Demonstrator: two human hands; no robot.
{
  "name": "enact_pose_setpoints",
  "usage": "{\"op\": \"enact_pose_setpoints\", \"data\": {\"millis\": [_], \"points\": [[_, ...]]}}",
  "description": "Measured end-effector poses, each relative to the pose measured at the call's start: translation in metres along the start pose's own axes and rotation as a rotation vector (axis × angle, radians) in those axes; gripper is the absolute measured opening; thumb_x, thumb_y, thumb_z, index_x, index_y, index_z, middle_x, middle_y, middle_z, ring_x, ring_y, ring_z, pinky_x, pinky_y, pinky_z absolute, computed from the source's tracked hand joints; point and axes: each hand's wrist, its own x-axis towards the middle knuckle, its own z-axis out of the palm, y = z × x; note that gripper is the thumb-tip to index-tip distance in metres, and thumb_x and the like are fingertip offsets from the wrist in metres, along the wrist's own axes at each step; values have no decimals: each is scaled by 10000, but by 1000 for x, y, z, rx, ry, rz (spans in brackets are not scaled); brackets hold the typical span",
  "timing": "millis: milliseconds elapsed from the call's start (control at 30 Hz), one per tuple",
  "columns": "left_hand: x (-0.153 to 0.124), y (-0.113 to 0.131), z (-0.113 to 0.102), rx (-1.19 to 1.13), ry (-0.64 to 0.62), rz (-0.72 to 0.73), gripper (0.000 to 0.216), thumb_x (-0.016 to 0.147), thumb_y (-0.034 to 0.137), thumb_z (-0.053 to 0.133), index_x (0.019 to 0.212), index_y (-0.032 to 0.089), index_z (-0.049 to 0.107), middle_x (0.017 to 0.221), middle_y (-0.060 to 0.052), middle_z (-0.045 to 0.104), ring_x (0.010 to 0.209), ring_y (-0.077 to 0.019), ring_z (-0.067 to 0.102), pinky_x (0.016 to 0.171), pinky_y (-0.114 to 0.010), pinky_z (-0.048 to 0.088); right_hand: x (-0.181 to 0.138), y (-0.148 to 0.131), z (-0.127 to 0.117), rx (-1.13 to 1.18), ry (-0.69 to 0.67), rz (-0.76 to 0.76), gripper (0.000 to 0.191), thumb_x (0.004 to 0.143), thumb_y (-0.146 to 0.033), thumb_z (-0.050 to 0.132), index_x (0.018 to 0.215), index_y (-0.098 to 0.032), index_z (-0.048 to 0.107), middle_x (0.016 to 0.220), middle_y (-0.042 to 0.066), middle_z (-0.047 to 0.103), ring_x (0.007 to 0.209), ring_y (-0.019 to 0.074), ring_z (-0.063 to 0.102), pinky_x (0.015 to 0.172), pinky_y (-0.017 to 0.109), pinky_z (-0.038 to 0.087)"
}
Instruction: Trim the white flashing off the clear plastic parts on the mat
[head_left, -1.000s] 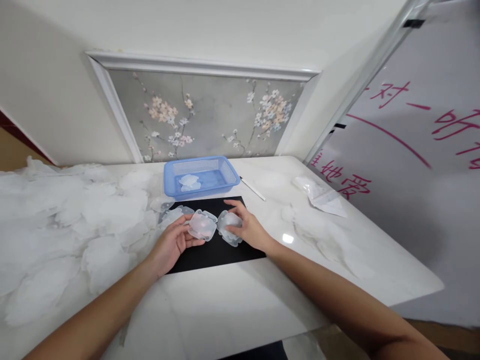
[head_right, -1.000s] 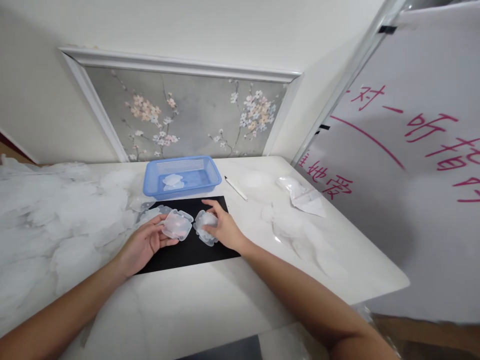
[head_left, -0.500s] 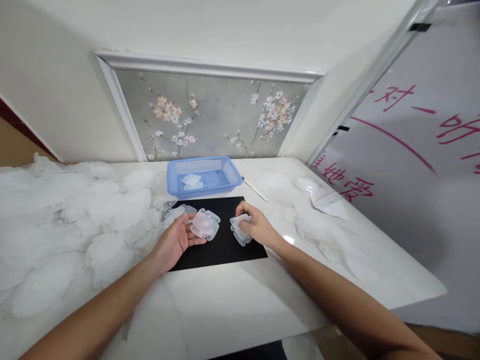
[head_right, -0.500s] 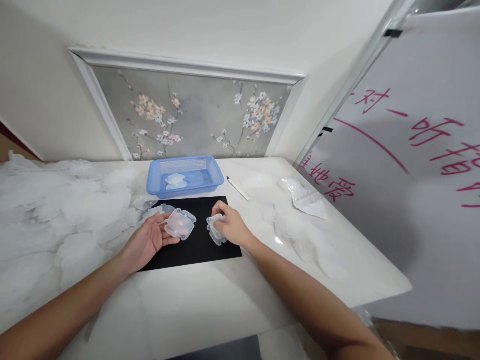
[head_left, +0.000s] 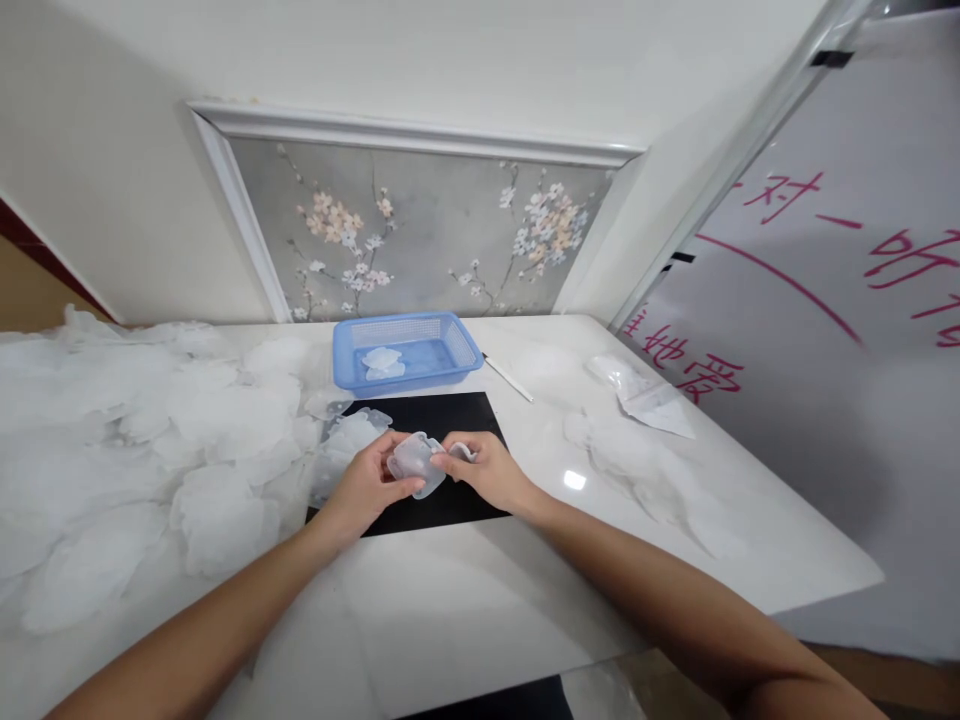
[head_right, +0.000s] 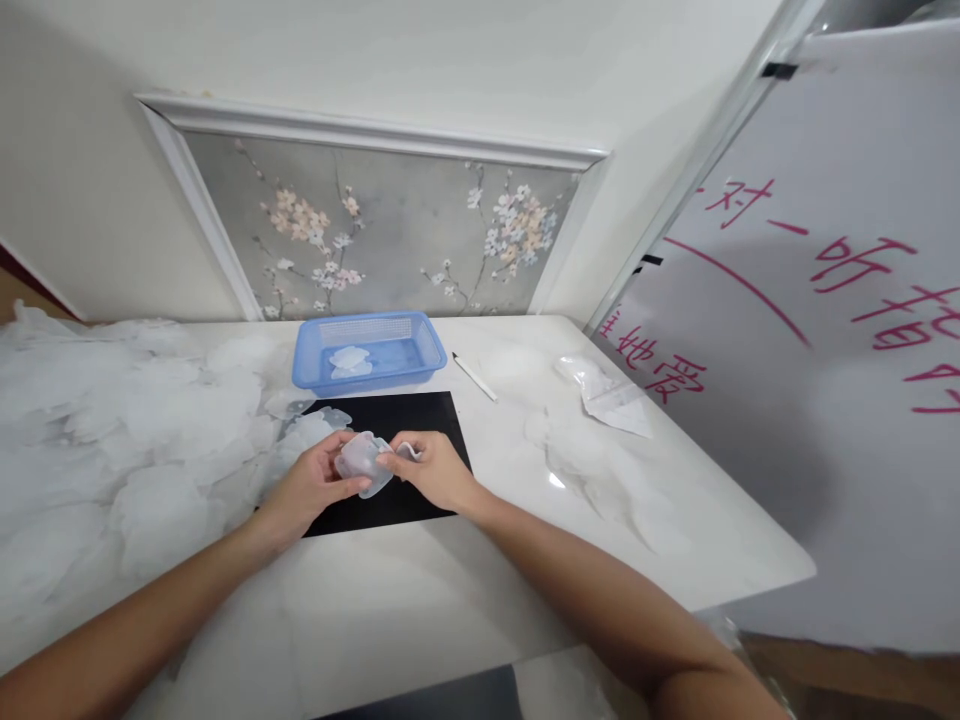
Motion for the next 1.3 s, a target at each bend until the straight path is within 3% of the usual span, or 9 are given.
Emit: {"op": "enact_pose_setpoints", "data": {"millis": [133,300,400,567,733,867,1033,1167,1300], "points": [[-2,4,1,31,-75,-95,399,661,241,774,1022,205,608,712,40,613,619,-117,543,539,-223,367,-1,0,-1,90,18,12,389,747,-546,668,608,-195,577,528,-36,488,494,93,384,487,246,286],[-2,1,-6,-24,-138,-96,409,663,179,761,1047,200,619,882,-30,691,814,-169,631,676,-250,459,2,2,-5,246,-46,125,387,767,-559,629,661,-187,612,530,-33,515,402,60,297,400,233,185],[-1,0,-10,23,-144,-80,398,675,164,735,1054,198,619,836,-26,683,773,-184,652,687,-280,487,3,3,-8,275,-50,168,373,762,-545,635,692,-179,632,500,-38,508,387,56,291,388,226,175],[-2,10,-22,365,142,167,254,768,247,664,1019,269,694,764,-3,627,640,-181,575,640,-305,452,2,1,-13,316,-64,194,350,754,-518,650,710,-171,654,473,-41,502,379,54,276,383,225,174],[4,8,-40,913,221,493,229,861,266,536,968,273,738,1026,-89,657,1041,-308,526,937,-464,389,1,0,-17,270,-42,193,345,754,-516,650,748,-173,683,456,-51,471,387,65,288,385,229,209],[8,-8,-49,1084,47,459,283,819,327,636,1092,290,703,1343,-97,564,1328,-376,350,1077,-560,231,1,2,-25,113,17,125,283,763,-462,643,830,-197,714,524,-28,567,418,82,360,397,231,266],[10,-13,-58,1058,-88,397,412,772,384,709,1171,291,663,1414,-110,530,1359,-372,360,1115,-563,169,3,13,-35,-121,2,18,189,764,-313,601,817,-222,758,723,9,688,575,135,536,474,246,407],[10,0,-55,829,-111,405,136,768,393,701,835,282,740,1262,-74,652,1322,-342,431,1150,-512,168,5,19,-38,-181,8,28,183,752,-246,589,806,-236,763,660,-5,662,590,151,562,491,255,450],[1,16,-38,499,17,349,135,724,394,737,681,272,700,1124,-58,710,1231,-316,517,1126,-446,282,7,16,-40,-173,-10,31,236,772,-249,550,869,-247,766,693,-16,671,572,137,542,523,263,461]]}}
